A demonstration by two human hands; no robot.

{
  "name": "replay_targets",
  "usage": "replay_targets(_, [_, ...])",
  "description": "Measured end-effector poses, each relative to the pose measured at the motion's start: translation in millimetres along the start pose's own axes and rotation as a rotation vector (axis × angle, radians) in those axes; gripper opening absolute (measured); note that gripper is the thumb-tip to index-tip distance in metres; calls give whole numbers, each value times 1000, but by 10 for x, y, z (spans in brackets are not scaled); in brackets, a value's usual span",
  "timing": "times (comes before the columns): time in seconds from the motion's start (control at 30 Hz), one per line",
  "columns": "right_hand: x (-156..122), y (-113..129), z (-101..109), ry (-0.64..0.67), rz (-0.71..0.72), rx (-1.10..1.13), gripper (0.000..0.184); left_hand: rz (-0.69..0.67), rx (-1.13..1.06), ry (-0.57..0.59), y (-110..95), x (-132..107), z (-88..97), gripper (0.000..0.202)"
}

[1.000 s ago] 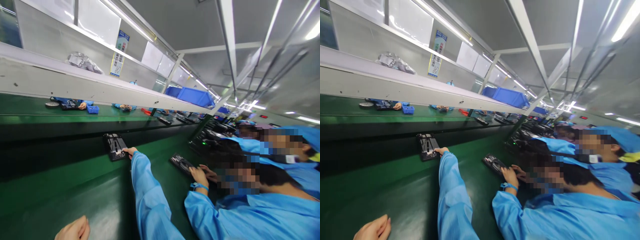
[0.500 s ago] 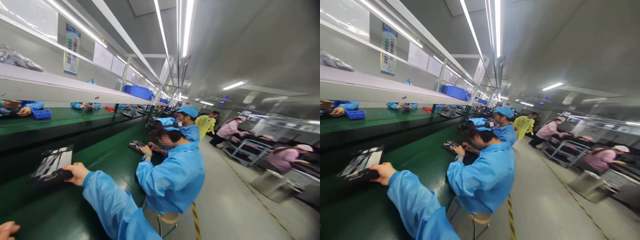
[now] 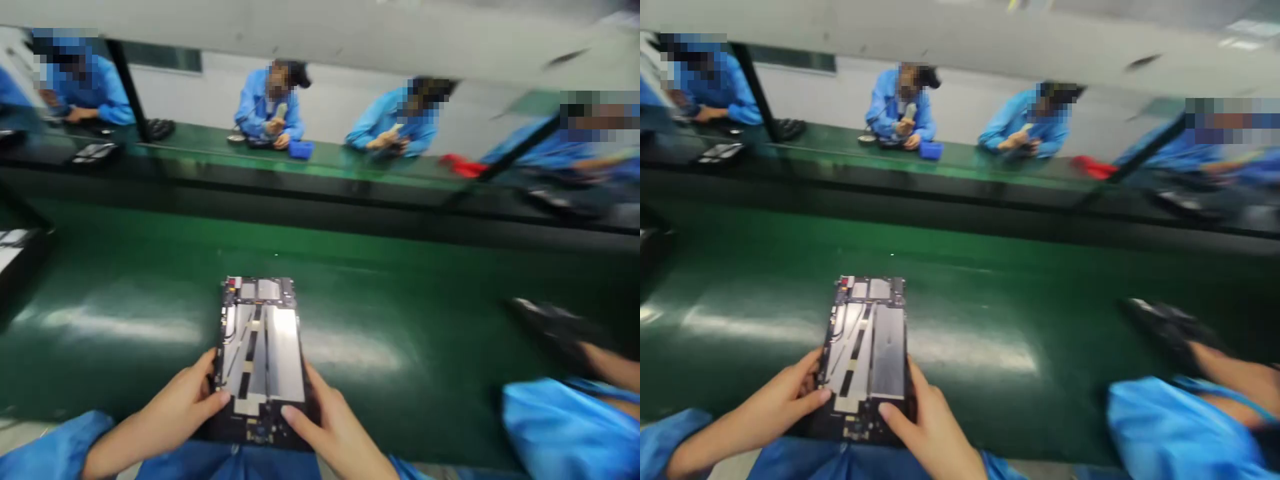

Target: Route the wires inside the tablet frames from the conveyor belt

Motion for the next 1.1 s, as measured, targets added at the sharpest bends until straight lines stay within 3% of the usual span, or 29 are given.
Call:
replay_targets(0.1, [-69,-147,-33,68,-124,-343,60,60,114,1,-111,-188,43,50])
replay_targets(0.2, [5,-194,84,-26,-158,-652,43,59,388,-61,-238,-157,170,40])
replay_targets(0.3, [306,-12,243,-223,20,-739,34,10,590,-66,-404,33,222,29])
replay_targets(0.4, [743,287,277,-452,241,-818,28,-52,738,-35,-599,272,161,20])
replay_targets(0.5, [1192,503,165,-565,219,-929,32,-20,848,-5,-734,475,49,21])
replay_targets(0.63, [1635,612,-61,-447,41,-934,45,25,886,-5,-849,693,-64,22])
replay_targets(0.73, [1805,637,-186,-290,-15,-796,31,22,820,71,-894,787,-76,21])
replay_targets(0.8, [1843,674,-229,-231,35,-686,19,21,784,91,-896,756,-9,16])
replay_targets(0.9, [1800,740,-231,-233,150,-597,9,100,780,-28,-802,546,192,14])
replay_targets(1.03, [1618,776,-221,-292,247,-689,9,347,846,-203,-450,184,391,19])
replay_targets(1.1, [1516,764,-241,-292,278,-754,11,369,883,-268,-284,109,412,21])
Point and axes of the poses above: each hand's wrist, its own x-axis towards the middle knuckle, its own z-axis out of the back of the hand, y = z × x, the point moved 4 cm from there along x, towards the middle knuckle, and after that the axes turned 10 degrees about -z, right-handed, at the moved point
